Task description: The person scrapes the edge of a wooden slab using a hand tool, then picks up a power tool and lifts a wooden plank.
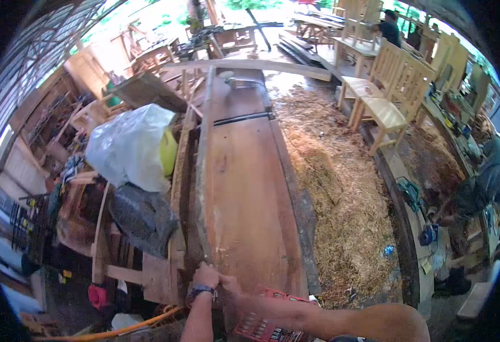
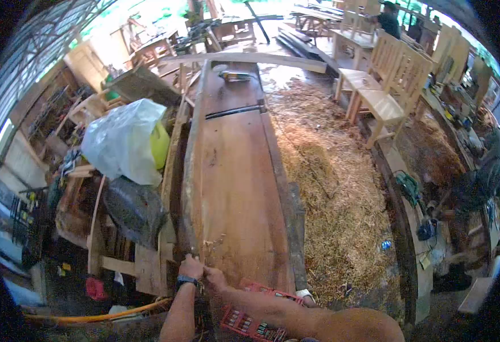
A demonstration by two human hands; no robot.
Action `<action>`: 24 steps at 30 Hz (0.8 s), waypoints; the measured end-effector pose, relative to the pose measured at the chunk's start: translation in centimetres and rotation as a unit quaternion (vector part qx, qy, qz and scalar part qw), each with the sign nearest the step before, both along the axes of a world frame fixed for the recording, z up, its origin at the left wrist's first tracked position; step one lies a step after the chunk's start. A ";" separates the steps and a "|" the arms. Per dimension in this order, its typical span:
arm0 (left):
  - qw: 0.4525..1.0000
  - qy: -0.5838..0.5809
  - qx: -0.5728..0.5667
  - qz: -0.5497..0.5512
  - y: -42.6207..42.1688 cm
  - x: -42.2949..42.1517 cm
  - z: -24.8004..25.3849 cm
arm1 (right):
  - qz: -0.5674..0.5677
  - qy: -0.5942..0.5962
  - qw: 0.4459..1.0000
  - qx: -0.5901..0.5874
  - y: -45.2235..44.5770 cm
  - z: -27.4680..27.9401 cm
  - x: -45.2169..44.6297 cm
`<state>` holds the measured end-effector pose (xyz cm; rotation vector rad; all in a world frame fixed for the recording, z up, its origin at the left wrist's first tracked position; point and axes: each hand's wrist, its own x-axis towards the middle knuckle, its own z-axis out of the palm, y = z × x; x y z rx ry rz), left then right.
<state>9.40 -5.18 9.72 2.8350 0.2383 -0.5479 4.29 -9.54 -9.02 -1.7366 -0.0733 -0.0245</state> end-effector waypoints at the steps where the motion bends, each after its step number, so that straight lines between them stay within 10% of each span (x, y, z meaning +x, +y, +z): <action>1: 1.000 0.002 0.001 0.010 0.3 -0.6 0.4 | 0.016 -0.015 1.000 -0.013 -0.7 -0.5 0.1; 2: 0.994 -0.063 0.052 -0.074 0.4 -1.2 0.8 | -0.033 0.021 0.999 0.022 -2.2 7.9 -2.2; 7: 0.905 -0.181 0.086 -0.375 2.9 -3.2 0.0 | -0.031 -0.079 0.996 0.014 -2.0 4.1 -1.6; 12: 0.865 -0.248 0.032 -0.435 5.8 -2.4 -1.2 | 0.006 0.073 0.990 0.120 -0.3 1.5 -1.4; 24: 0.798 -0.251 0.036 -0.546 5.3 0.8 -0.5 | -0.042 0.071 0.990 -0.115 1.8 5.3 -2.5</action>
